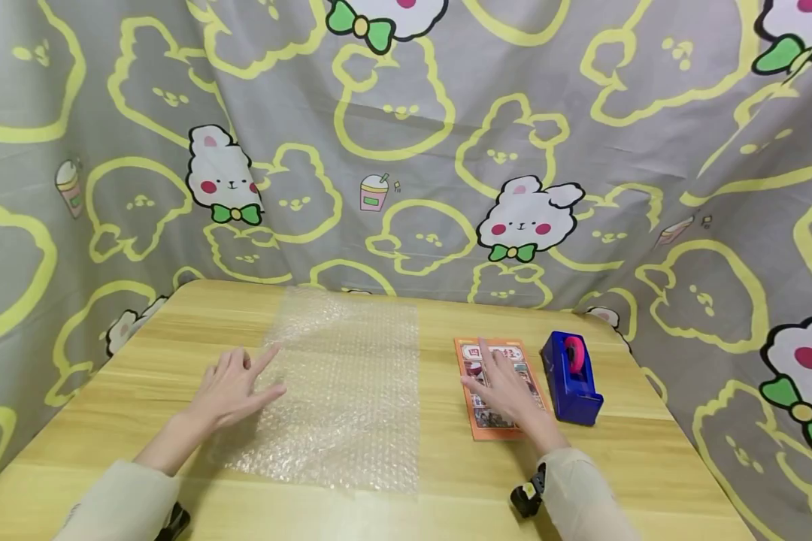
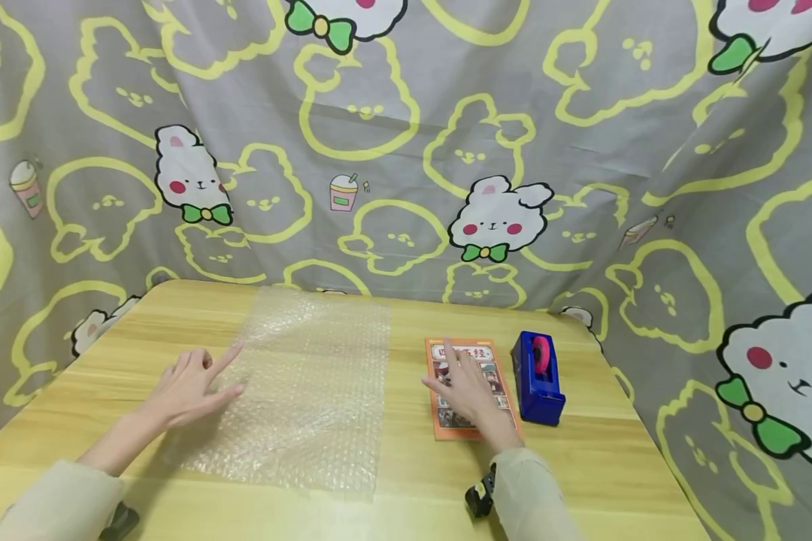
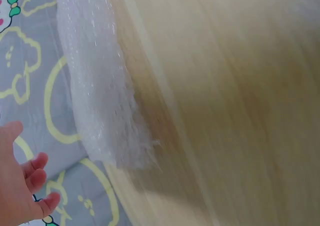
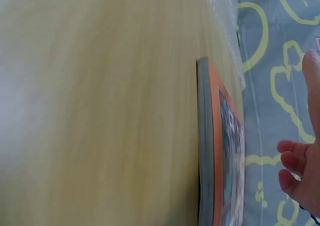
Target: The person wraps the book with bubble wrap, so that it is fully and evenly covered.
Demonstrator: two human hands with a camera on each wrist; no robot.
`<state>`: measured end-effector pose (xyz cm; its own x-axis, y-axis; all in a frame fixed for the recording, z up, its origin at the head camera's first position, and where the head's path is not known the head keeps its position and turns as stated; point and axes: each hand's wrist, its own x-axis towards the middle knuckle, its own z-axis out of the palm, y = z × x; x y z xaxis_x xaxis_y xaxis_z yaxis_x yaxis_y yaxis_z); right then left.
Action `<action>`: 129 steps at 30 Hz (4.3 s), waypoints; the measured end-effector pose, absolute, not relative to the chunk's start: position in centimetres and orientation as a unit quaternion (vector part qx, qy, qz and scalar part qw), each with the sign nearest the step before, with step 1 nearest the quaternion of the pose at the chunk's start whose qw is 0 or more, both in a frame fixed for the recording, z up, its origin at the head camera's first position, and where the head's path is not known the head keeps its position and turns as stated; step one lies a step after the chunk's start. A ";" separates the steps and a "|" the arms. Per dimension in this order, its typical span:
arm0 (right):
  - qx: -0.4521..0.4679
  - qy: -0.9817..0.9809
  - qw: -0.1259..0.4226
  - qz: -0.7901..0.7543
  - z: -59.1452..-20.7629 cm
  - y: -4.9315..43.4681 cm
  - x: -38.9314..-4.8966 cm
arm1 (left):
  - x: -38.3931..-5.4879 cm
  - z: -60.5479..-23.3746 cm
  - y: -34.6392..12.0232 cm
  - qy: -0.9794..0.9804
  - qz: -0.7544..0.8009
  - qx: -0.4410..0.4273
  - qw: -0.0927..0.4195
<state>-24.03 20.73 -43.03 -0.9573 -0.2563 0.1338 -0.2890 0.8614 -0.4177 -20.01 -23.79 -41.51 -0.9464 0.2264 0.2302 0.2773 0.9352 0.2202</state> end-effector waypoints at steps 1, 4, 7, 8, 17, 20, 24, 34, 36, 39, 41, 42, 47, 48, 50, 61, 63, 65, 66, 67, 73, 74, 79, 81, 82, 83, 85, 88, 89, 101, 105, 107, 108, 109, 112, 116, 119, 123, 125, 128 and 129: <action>0.140 -0.963 0.027 0.227 -43.2 20.5 -24.2 | -20.0 -41.6 -23.9 -0.978 -0.125 -0.131 0.100; 0.142 -0.961 0.004 0.238 -43.5 19.5 -24.7 | -19.6 -42.0 -24.4 -0.977 -0.125 -0.141 0.101; 0.150 -0.958 -0.011 0.245 -43.7 18.5 -25.0 | -19.2 -42.3 -24.9 -0.973 -0.131 -0.157 0.105; 0.152 -0.956 -0.017 0.250 -43.8 18.2 -25.1 | -19.1 -42.3 -25.1 -0.973 -0.135 -0.159 0.100; 0.182 -0.950 -0.066 0.243 -44.1 15.2 -26.3 | -18.0 -42.8 -27.2 -0.967 -0.154 -0.204 -0.003; 0.194 -0.952 -0.084 0.221 -44.3 14.5 -26.6 | -17.8 -42.8 -27.7 -0.965 -0.150 -0.211 -0.041; 0.208 -0.955 -0.093 0.189 -44.6 14.1 -26.7 | -17.7 -42.8 -28.0 -0.960 -0.160 -0.215 -0.077; 0.233 -0.953 -0.122 0.151 -44.6 13.1 -27.2 | -17.3 -43.0 -28.7 -0.960 -0.158 -0.211 -0.099; 0.227 -0.954 -0.127 0.152 -44.6 13.0 -27.2 | -17.3 -43.0 -28.7 -0.959 -0.158 -0.209 -0.104; 0.222 -0.954 -0.128 0.155 -44.4 12.9 -27.1 | -17.5 -43.0 -28.6 -0.961 -0.152 -0.202 -0.114; 0.218 -0.955 -0.128 0.155 -44.3 12.9 -27.0 | -17.7 -42.9 -28.6 -0.961 -0.147 -0.200 -0.122; 0.214 -0.956 -0.129 0.156 -44.2 12.8 -26.9 | -17.8 -42.9 -28.6 -0.961 -0.147 -0.197 -0.127; 0.195 -0.961 -0.129 0.150 -44.2 12.9 -26.4 | -18.4 -42.7 -28.5 -0.961 -0.137 -0.190 -0.145; 0.194 -0.962 -0.126 0.146 -44.2 12.9 -26.3 | -18.4 -42.6 -28.5 -0.961 -0.135 -0.188 -0.148; 0.193 -0.964 -0.121 0.135 -44.2 12.8 -26.0 | -18.6 -42.5 -28.5 -0.962 -0.128 -0.185 -0.152; 0.179 -0.975 -0.096 0.091 -44.3 12.8 -25.4 | -19.7 -42.1 -28.0 -0.964 -0.116 -0.188 -0.147; 0.178 -0.975 -0.095 0.089 -44.2 12.8 -25.4 | -20.0 -42.0 -27.9 -0.964 -0.113 -0.185 -0.152; 0.175 -0.976 -0.097 0.090 -44.1 12.8 -25.3 | -20.2 -41.9 -27.9 -0.965 -0.109 -0.182 -0.157; 0.174 -0.976 -0.097 0.090 -44.0 12.9 -25.3 | -20.3 -41.8 -27.8 -0.965 -0.107 -0.180 -0.160; 0.173 -0.976 -0.098 0.090 -44.0 12.9 -25.3 | -20.4 -41.7 -27.7 -0.964 -0.107 -0.179 -0.164; 0.158 -0.976 -0.106 0.106 -43.9 13.1 -25.0 | -21.0 -41.3 -27.5 -0.963 -0.102 -0.181 -0.171; 0.158 -0.976 -0.106 0.106 -43.8 13.1 -24.9 | -21.2 -41.2 -27.5 -0.963 -0.099 -0.183 -0.171; 0.162 -0.977 -0.102 0.095 -43.9 13.2 -24.7 | -21.8 -41.2 -27.4 -0.963 -0.088 -0.187 -0.172; 0.163 -0.977 -0.099 0.091 -44.0 13.1 -24.7 | -22.1 -41.2 -27.4 -0.963 -0.086 -0.191 -0.170; 0.162 -0.978 -0.099 0.090 -44.0 13.1 -24.6 | -22.2 -41.3 -27.3 -0.963 -0.086 -0.192 -0.170; 0.161 -0.978 -0.099 0.091 -44.0 13.2 -24.6 | -22.3 -41.3 -27.3 -0.963 -0.086 -0.191 -0.171; 0.159 -0.978 -0.099 0.095 -44.0 13.1 -24.5 | -22.6 -41.2 -27.2 -0.963 -0.083 -0.193 -0.170; 0.159 -0.977 -0.098 0.106 -43.8 13.2 -24.6 | -23.1 -41.2 -27.2 -0.964 -0.077 -0.193 -0.166; 0.159 -0.976 -0.100 0.111 -43.9 13.3 -24.6 | -23.2 -41.2 -27.1 -0.964 -0.074 -0.193 -0.165; 0.151 -0.969 -0.121 0.156 -44.0 13.6 -24.1 | -24.6 -40.9 -26.4 -0.963 -0.055 -0.190 -0.184; 0.142 -0.971 -0.119 0.152 -44.0 13.3 -24.1 | -24.9 -40.6 -26.2 -0.964 -0.038 -0.189 -0.181; 0.141 -0.971 -0.120 0.154 -43.9 13.5 -24.0 | -25.1 -40.5 -25.8 -0.964 -0.034 -0.189 -0.185; 0.141 -0.970 -0.120 0.155 -43.9 13.6 -24.0 | -25.1 -40.5 -25.7 -0.964 -0.031 -0.189 -0.185; 0.141 -0.970 -0.120 0.156 -43.9 13.7 -24.0 | -25.2 -40.4 -25.6 -0.964 -0.029 -0.190 -0.185; 0.144 -0.970 -0.119 0.155 -43.8 13.8 -24.0 | -25.2 -40.2 -25.5 -0.964 -0.026 -0.190 -0.184; 0.143 -0.972 -0.116 0.147 -43.7 13.5 -23.9 | -25.1 -40.2 -25.5 -0.966 -0.023 -0.192 -0.173; 0.136 -0.974 -0.115 0.139 -43.7 13.5 -23.7 | -25.2 -40.4 -25.4 -0.966 -0.030 -0.193 -0.170; 0.133 -0.974 -0.118 0.140 -43.8 13.6 -23.5 | -25.0 -40.8 -25.4 -0.962 -0.080 -0.185 -0.182; 0.134 -0.973 -0.121 0.143 -43.9 13.6 -23.5 | -24.9 -40.9 -25.5 -0.960 -0.104 -0.186 -0.181; 0.134 -0.972 -0.125 0.148 -43.9 13.7 -23.4 | -24.6 -41.0 -25.4 -0.959 -0.113 -0.199 -0.167; 0.135 -0.972 -0.125 0.148 -43.9 13.8 -23.5 | -24.5 -41.0 -25.4 -0.959 -0.111 -0.205 -0.160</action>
